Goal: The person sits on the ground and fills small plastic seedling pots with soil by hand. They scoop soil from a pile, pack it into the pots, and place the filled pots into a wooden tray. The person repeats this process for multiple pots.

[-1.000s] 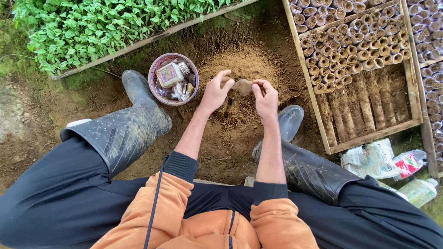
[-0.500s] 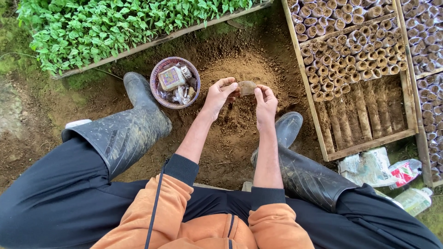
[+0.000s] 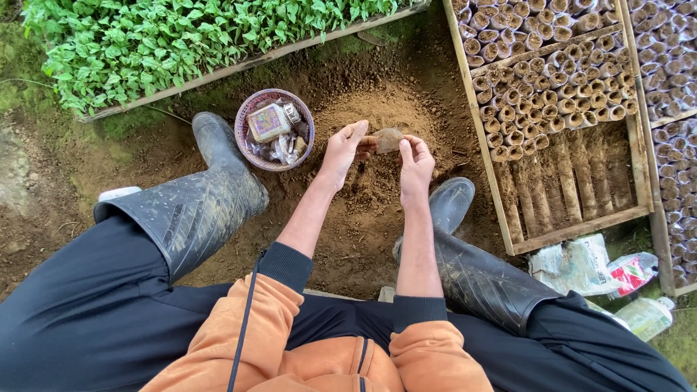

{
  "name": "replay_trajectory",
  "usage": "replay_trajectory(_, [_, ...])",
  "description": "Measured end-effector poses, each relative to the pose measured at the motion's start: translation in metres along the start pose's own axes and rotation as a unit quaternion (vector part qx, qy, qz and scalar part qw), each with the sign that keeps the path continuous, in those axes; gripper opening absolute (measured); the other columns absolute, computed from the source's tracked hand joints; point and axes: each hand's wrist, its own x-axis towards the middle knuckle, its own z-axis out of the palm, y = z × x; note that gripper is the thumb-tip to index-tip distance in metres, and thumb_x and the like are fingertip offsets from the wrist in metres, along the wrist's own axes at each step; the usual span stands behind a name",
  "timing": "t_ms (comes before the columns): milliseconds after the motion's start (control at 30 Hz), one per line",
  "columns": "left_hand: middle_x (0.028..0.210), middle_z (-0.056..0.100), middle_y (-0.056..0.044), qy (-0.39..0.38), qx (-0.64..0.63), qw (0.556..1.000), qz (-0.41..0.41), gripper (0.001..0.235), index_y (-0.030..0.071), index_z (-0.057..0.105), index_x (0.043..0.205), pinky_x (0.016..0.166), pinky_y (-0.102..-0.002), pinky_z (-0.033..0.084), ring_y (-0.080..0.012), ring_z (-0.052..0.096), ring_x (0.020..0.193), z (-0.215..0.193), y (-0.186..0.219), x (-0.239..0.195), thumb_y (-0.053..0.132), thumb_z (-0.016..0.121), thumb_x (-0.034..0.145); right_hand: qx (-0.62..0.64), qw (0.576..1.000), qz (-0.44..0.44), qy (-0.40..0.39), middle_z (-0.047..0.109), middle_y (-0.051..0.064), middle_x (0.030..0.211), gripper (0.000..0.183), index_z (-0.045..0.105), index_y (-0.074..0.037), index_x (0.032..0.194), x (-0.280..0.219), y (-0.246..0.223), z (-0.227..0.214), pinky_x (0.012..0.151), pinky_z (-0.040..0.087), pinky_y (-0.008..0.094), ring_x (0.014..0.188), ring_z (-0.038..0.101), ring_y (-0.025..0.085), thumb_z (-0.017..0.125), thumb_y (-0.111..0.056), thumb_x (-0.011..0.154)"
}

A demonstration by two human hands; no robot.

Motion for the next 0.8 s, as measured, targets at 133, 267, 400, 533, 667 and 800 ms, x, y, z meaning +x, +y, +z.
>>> replay_trajectory(133, [0.1,0.079,-0.013,0.008,0.006,1.0,0.013,0.053,0.009,0.058,0.136,0.072,-0.023,0.058,-0.0171,0.078,0.088,0.002,0.007,-0.005,0.037,0.076,0.095,-0.013,1.0,0.004,-0.009,0.065,-0.001,0.098,0.011,0.067,-0.009,0.111,-0.003,-0.001,0.008,0.07,0.049,0.018,0.089,0.057,0.005,0.064,-0.015,0.102])
replay_trajectory(267, [0.101,0.079,-0.013,0.034,0.031,0.994,0.095,0.055,0.006,0.059,0.136,0.073,-0.017,0.057,-0.0112,0.075,0.088,0.002,0.009,-0.011,0.015,0.083,0.088,-0.046,0.998,0.003,-0.036,0.067,0.001,0.095,0.009,0.068,-0.011,0.11,-0.005,0.002,0.015,0.069,0.048,0.02,0.084,0.058,0.007,0.062,-0.011,0.103])
replay_trajectory(400, [0.1,0.079,-0.015,0.055,0.06,0.985,0.153,0.05,0.006,0.062,0.133,0.076,-0.02,0.059,-0.0124,0.074,0.088,-0.001,0.015,-0.012,0.011,0.082,0.088,-0.058,0.997,-0.022,-0.041,0.066,0.0,0.092,0.008,0.068,-0.009,0.108,-0.012,0.006,0.021,0.072,0.049,0.021,0.086,0.059,0.007,0.065,-0.009,0.101])
replay_trajectory(533, [0.098,0.079,-0.013,0.059,0.14,0.973,0.171,0.044,0.01,0.064,0.13,0.075,-0.022,0.061,-0.0138,0.077,0.08,-0.012,0.014,-0.006,0.01,0.078,0.088,-0.052,0.997,-0.012,-0.05,0.069,0.004,0.1,0.011,0.065,-0.009,0.114,-0.012,0.0,0.018,0.076,0.048,0.023,0.092,0.061,0.01,0.058,-0.01,0.105])
replay_trajectory(667, [0.101,0.079,-0.012,0.033,0.161,0.969,0.187,0.045,0.015,0.063,0.133,0.075,-0.024,0.062,-0.0156,0.077,0.084,-0.015,0.018,-0.005,0.01,0.076,0.09,-0.034,0.997,0.002,-0.074,0.073,0.011,0.106,0.022,0.061,-0.006,0.128,-0.013,-0.004,0.023,0.087,0.051,0.029,0.094,0.063,0.014,0.058,-0.014,0.107])
replay_trajectory(800, [0.096,0.08,-0.008,0.001,0.174,0.971,0.165,0.04,0.02,0.064,0.135,0.061,-0.019,0.056,-0.0039,0.071,0.076,-0.012,0.015,-0.006,0.029,0.074,0.097,-0.021,0.998,-0.013,-0.049,0.075,0.005,0.088,0.012,0.072,-0.008,0.111,-0.012,0.007,0.027,0.078,0.056,0.024,0.081,0.067,0.008,0.063,-0.013,0.104])
